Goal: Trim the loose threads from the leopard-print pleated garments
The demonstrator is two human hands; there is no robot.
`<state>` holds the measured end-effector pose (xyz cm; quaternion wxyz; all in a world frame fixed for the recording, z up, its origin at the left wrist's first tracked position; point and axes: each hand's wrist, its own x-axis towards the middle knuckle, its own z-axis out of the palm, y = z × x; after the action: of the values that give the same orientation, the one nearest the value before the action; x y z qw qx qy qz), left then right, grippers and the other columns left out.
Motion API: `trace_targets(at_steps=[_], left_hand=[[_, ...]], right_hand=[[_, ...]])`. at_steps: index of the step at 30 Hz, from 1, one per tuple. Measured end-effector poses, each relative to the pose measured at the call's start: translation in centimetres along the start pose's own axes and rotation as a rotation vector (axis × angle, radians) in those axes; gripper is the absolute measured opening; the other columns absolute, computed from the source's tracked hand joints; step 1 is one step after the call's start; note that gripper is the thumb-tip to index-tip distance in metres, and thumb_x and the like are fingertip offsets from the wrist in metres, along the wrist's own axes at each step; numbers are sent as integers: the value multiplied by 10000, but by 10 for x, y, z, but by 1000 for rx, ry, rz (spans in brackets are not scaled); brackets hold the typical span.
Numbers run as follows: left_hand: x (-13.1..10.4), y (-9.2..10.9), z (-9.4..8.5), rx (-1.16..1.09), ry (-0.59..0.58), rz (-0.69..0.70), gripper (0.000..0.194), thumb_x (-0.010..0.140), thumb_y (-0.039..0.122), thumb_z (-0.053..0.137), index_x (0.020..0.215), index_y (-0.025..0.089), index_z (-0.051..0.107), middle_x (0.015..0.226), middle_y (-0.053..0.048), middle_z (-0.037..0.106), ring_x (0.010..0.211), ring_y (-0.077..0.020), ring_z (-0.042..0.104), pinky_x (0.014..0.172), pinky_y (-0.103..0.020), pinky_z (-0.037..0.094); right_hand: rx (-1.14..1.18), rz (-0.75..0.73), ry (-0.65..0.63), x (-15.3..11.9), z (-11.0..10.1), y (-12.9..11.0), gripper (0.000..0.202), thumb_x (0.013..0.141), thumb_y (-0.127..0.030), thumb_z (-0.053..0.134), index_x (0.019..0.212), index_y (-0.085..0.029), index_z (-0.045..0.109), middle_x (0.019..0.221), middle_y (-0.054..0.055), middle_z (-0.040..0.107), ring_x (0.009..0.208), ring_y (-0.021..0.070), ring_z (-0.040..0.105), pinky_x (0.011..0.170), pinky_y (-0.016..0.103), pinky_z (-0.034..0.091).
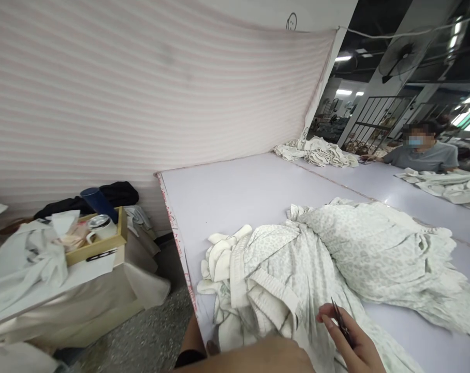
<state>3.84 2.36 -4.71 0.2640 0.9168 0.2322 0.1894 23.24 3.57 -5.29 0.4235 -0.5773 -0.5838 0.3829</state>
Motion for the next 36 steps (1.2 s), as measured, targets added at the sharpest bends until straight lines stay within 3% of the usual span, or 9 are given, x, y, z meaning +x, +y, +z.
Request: trace_targets(at_steps=[3,5,7,10,14,18,25,31,36], left_hand=[[-17,9,-64,-42,158,-208,267,868,150,475,1093,204,610,1075,-45,685,1011,-200,622,915,-313,478],[-12,3,-77,133,191,-347,391,841,121,482,1230,143,518,1235,-142,594,1167,-285,526,990,-461,413],[1,-7,-70,174,144,-357,478,811,100,510,1286,108,461,1294,-197,537,1219,-340,470,1008,-544,356],[21,-19,-52,-78,154,-382,383,792,65,495,1167,125,543,1158,-156,621,1103,-299,550,957,-473,406],[27,-12,-48,-471,331,-475,175,877,202,438,992,177,567,948,-64,641,854,-183,597,741,-291,479],[22,-2,-52,-846,472,-491,79,811,238,542,856,177,565,829,-21,584,791,-159,546,734,-275,427],[21,0,-50,-864,452,-487,71,807,201,525,849,180,578,796,-6,571,764,-153,524,715,-274,398],[22,0,-51,-899,448,-497,58,793,190,550,840,179,582,785,-1,554,741,-141,500,700,-270,387],[26,-5,-54,-1274,567,-606,222,690,307,703,773,171,549,704,27,543,628,-102,466,630,-240,359]], right_hand=[[5,12,-34,-3,9,4,336,782,-549,617,877,-231,674,868,34,682,825,180,657,687,146,508],[18,11,-41,-4,16,2,340,784,-551,612,857,-224,674,826,33,678,791,176,645,683,156,503],[23,3,-35,-7,21,-4,341,798,-551,593,837,-221,666,797,26,670,779,169,630,691,160,491],[15,-13,-7,-15,26,-17,350,818,-556,562,844,-219,651,768,10,645,735,155,607,671,168,476],[-11,-37,19,-29,26,-28,362,834,-564,532,778,-219,625,679,-9,585,659,148,568,603,184,457],[-149,-148,1,-35,26,-32,298,874,-505,511,772,-235,586,641,-27,567,580,133,537,531,200,410],[-454,-458,2,-31,30,-41,259,968,-438,384,847,-255,520,674,-43,556,499,105,559,476,204,408],[-457,-398,-24,-32,31,-40,302,985,-431,346,818,-252,523,660,-48,552,501,103,575,478,203,408],[-453,-326,9,-33,27,-38,306,969,-478,361,795,-257,480,611,-62,552,488,110,556,479,197,412]])
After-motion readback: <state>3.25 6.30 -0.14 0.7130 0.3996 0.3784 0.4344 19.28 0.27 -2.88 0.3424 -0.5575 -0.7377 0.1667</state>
